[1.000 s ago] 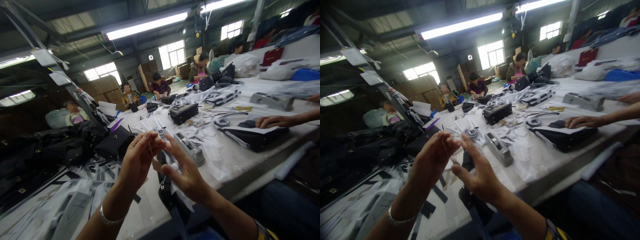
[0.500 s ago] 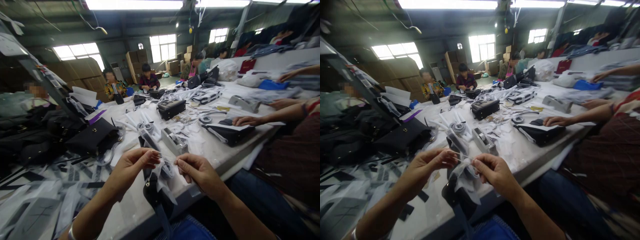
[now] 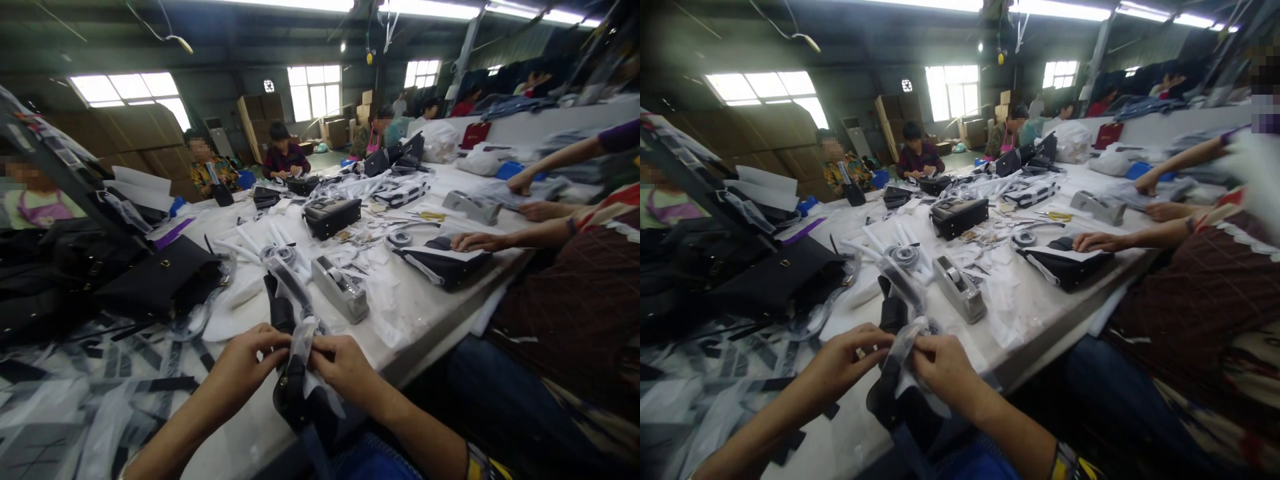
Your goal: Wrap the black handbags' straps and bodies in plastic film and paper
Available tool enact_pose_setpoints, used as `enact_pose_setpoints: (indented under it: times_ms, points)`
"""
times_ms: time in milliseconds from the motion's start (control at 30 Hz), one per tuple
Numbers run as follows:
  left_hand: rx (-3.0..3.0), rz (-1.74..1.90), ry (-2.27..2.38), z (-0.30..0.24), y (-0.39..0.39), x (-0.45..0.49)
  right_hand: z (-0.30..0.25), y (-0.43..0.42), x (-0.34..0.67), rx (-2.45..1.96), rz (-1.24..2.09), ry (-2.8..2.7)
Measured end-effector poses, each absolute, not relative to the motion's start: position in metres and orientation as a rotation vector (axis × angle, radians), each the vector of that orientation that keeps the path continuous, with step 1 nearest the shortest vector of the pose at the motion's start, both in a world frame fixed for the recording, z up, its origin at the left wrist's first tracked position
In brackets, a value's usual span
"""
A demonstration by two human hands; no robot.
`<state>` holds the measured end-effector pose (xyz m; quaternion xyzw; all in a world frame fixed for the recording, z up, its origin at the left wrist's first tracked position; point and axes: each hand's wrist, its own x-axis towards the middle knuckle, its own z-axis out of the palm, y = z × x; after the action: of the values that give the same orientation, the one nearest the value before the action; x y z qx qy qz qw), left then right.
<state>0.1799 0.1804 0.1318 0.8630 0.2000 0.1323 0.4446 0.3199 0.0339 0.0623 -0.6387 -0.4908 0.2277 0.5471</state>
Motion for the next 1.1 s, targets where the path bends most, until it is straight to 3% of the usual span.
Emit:
enact_pose_setpoints:
  times_ms: [167,633,933,1100]
  points:
    - [2.133,0.452,0.645,0.128,0.174,0.179,0.078,0.036,0.316,-1.329,0.722,-1.032]
    - [1.454,0.449,0.724,0.123,0.150,0.176,0.087,0.037,0.319,-1.584,0.350,-1.300]
    - [0.785,0.742,0.701,0.134,0.142,0.152,0.102,0.014,0.341,-1.509,0.794,-1.251]
    - [1.004,0.720,0.625,0.130,0.138,0.162,0.106,-0.004,0.361,-1.558,0.805,-1.277]
